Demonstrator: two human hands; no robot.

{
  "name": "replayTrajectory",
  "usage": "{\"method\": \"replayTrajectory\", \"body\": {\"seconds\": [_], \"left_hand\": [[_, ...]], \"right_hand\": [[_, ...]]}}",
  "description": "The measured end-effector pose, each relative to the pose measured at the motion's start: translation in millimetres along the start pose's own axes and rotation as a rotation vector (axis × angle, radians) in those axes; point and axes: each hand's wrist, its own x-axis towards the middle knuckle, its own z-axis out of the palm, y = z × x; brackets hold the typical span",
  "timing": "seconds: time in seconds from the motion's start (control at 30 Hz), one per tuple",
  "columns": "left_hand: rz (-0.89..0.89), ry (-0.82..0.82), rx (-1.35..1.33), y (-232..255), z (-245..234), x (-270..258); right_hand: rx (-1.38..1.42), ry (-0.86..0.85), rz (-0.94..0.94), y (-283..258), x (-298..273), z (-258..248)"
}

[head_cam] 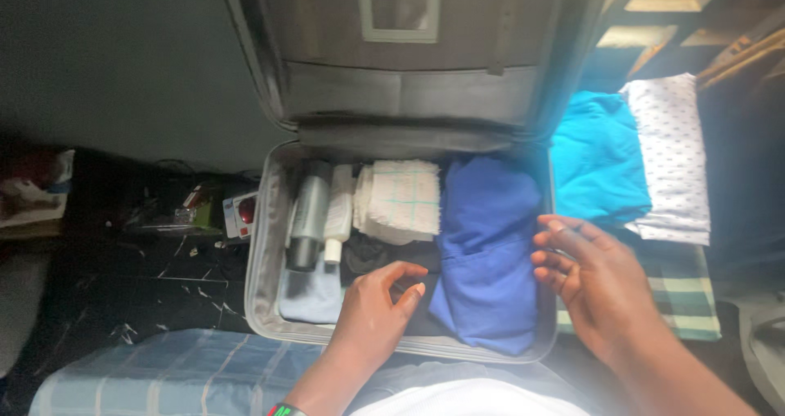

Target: The person folds and places several clothing items and toiletries into an open suitcase. Items include blue shorts, a white towel, a light blue cloth, bottles, a patterned white cloth, and striped shorts. The person arranges them neatly inside the suitcase.

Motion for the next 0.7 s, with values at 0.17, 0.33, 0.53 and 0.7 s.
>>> {"method": "replayTrajectory", "body": {"seconds": [0.17, 0.33, 0.53, 0.7], "left_hand": [[0.006, -0.007, 0.048, 18.6, 16.7, 2.8], [0.001, 0.046, 0.024, 28.5, 34.1, 0.7], [0.035, 0.093, -0.006, 30.2, 50.3, -7.2], [-0.006, 0.105, 0.007, 31.8, 60.3, -16.8]], "right_hand": [[0.024, 0.024, 0.001, -8.8, 19.6, -40.8], [-0.059, 0.079, -0.051, -4.5, 53.1, -90.4], [-0.310, 0.276, -0.364, -1.8, 161.4, -195.5], [-0.537, 0.287, -0.667, -10.3, 275.7, -266.8]]}}
